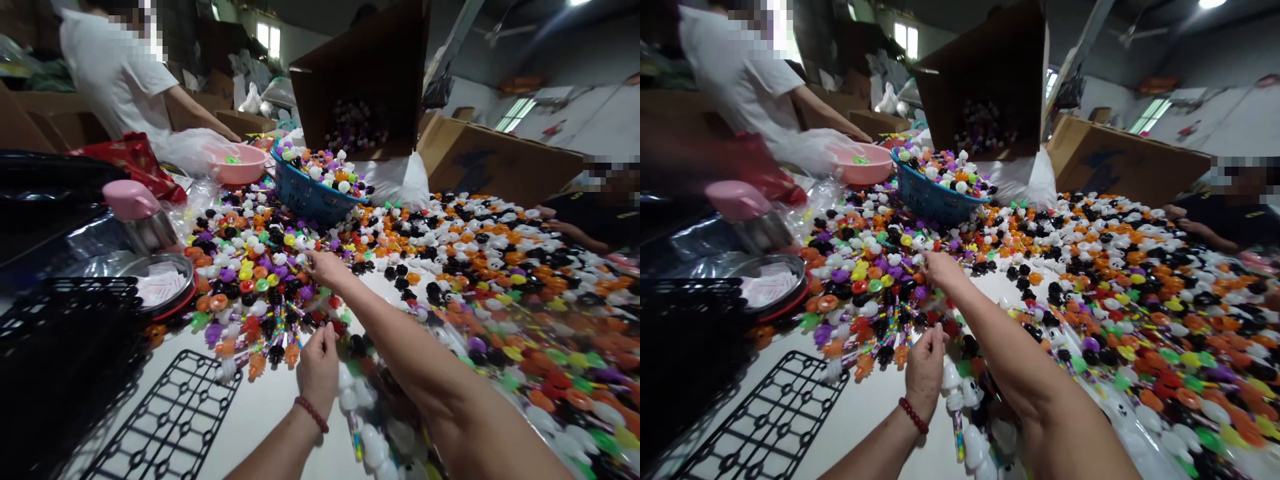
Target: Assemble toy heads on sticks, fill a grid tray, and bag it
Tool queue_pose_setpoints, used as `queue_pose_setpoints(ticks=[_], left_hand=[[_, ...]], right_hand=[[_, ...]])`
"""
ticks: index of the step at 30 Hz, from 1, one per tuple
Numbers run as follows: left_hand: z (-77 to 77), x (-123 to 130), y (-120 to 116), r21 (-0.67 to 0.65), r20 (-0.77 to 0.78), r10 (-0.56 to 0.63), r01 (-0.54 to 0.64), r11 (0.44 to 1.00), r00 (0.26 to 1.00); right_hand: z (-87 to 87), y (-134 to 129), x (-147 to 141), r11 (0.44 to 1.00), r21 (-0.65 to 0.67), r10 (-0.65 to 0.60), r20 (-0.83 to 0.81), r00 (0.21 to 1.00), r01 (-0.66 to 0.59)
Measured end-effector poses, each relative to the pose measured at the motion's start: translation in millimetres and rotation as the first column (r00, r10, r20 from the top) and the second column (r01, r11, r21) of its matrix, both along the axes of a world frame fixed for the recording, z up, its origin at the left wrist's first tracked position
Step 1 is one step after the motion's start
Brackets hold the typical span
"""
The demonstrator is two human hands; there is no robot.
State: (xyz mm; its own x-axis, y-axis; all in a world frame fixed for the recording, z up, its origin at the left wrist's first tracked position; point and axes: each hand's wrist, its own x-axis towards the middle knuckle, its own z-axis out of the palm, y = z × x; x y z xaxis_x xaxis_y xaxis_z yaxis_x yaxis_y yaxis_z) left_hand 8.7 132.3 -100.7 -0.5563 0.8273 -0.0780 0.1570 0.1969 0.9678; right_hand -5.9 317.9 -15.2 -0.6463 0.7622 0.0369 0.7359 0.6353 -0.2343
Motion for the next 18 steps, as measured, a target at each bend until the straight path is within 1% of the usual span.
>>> queue_pose_setpoints(ticks=[2, 5, 8, 12, 15, 16, 18], left_hand=[[-3.3, 0, 1, 0.007, 0.008, -0.018, 0.018, 1.0, 1.0], [-9.1, 0, 4, 0.06, 0.057, -0.052, 0.049, 0.997, 0.997], [-13.1, 1, 5, 0.12, 0.103, -0.066, 0.053, 0.991, 0.992], [-15.6, -2, 8, 0.164, 0.093, -0.086, 0.07, 0.984, 0.992], [-15.6, -3, 9, 0.18, 0.085, -0.08, 0.063, 0.982, 0.993], [-14.9, -3, 8, 0.187, 0.092, -0.078, 0.059, 0.981, 0.993], [-12.7, -2, 6, 0.214, 0.115, -0.087, 0.061, 0.975, 0.99]], right_hand=[[-4.7, -2, -1, 1.0, 0.001, -0.004, 0.094, 0.996, 0.004], [-10.3, -7, 11, 1.0, -0.002, -0.004, 0.137, 0.991, 0.004], [-8.2, -17, 22, 1.0, 0.005, 0.014, 0.159, 0.987, -0.015], [-3.0, -28, 20, 0.996, 0.04, 0.074, 0.18, 0.981, -0.082], [-3.2, -30, 17, 0.991, 0.051, 0.113, 0.138, 0.984, -0.121], [-3.0, -32, 17, 0.994, 0.037, 0.099, 0.098, 0.99, -0.103], [-0.4, -36, 23, 0.998, -0.053, 0.015, -0.034, 0.999, -0.017]])
